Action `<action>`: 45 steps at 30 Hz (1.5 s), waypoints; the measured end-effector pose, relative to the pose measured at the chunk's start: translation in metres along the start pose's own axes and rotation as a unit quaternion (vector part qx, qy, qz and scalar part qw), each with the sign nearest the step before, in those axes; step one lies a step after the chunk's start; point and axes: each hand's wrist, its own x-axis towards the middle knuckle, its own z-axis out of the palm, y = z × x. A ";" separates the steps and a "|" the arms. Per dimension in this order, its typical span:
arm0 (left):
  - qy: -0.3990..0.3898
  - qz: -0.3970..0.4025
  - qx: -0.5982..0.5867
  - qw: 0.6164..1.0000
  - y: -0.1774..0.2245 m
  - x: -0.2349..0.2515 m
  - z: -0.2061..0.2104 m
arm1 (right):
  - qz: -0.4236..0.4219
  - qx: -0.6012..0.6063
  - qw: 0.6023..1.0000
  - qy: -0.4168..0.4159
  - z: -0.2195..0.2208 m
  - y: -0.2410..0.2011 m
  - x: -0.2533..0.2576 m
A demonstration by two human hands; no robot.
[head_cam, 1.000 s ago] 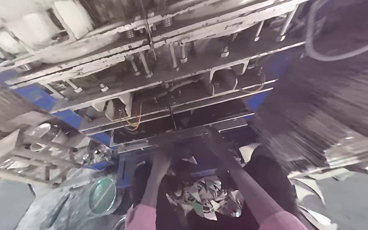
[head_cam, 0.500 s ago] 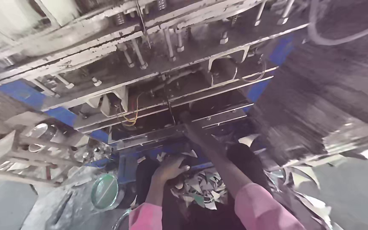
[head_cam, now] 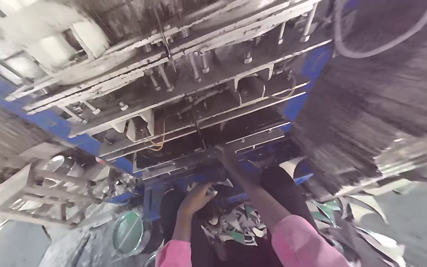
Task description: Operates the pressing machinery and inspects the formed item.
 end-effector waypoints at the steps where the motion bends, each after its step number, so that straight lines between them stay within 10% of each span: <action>1: 0.030 -0.024 0.008 0.999 0.005 -0.001 -0.001 | -0.011 0.024 0.999 -0.032 -0.003 0.000 -0.004; 6: 0.251 -0.097 -0.050 0.962 0.022 -0.002 -0.006 | -0.085 0.103 0.978 -0.163 -0.021 -0.023 -0.046; 18: 0.473 -0.010 -0.186 0.861 0.034 0.014 0.002 | -0.232 0.119 0.960 -0.097 -0.030 -0.035 -0.055; 35: 0.473 0.041 -0.471 0.743 0.055 0.024 0.015 | -0.298 0.094 0.949 0.050 -0.017 -0.036 -0.046; 45: 0.437 0.133 -0.468 0.756 0.046 0.033 0.019 | -0.255 0.191 0.941 0.117 -0.010 -0.032 -0.043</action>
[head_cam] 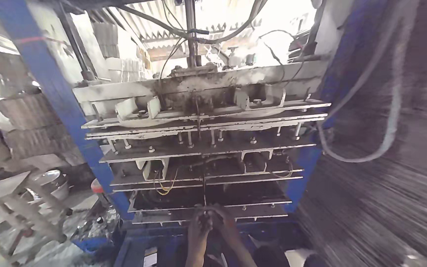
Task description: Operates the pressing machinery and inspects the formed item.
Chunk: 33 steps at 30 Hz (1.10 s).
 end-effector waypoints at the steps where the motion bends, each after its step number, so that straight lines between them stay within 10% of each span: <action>1: 0.001 0.012 -0.006 1.000 -0.001 0.000 -0.001 | 0.003 0.021 1.000 0.000 -0.001 -0.001 -0.001; 33: 0.008 0.007 -0.101 0.995 0.012 0.000 -0.003 | 0.067 0.048 0.991 -0.110 -0.016 -0.026 -0.004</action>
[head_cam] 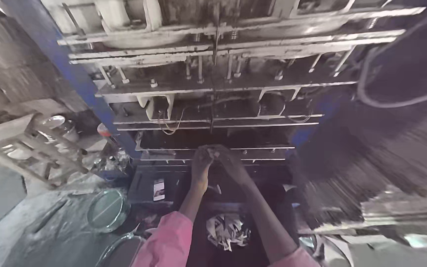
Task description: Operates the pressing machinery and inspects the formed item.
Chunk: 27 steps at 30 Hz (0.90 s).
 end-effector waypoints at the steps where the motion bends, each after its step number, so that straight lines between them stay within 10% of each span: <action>1: 0.001 -0.005 0.008 1.000 0.003 0.002 0.002 | -0.001 0.002 1.000 0.002 -0.001 0.000 0.002; 27: -0.006 0.003 0.141 0.990 0.005 0.002 0.006 | 0.065 -0.033 0.995 0.062 -0.009 -0.009 0.006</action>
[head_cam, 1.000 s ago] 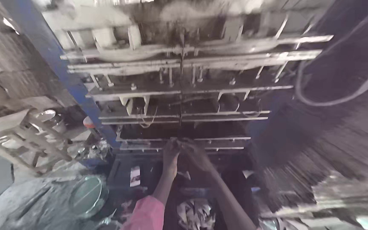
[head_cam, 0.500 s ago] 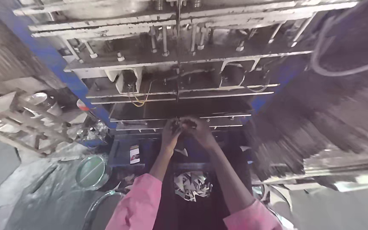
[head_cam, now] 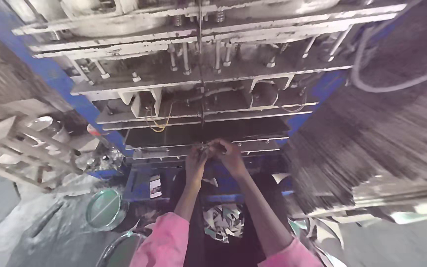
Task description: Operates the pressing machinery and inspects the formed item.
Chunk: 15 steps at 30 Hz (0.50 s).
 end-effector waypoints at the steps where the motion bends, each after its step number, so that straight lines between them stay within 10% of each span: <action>1: 0.002 -0.003 -0.008 1.000 0.000 0.000 0.000 | -0.003 0.002 1.000 0.001 0.000 0.001 0.000; 15: 0.071 -0.024 -0.095 0.993 0.001 0.000 0.022 | -0.021 0.016 0.999 0.028 0.007 0.004 0.008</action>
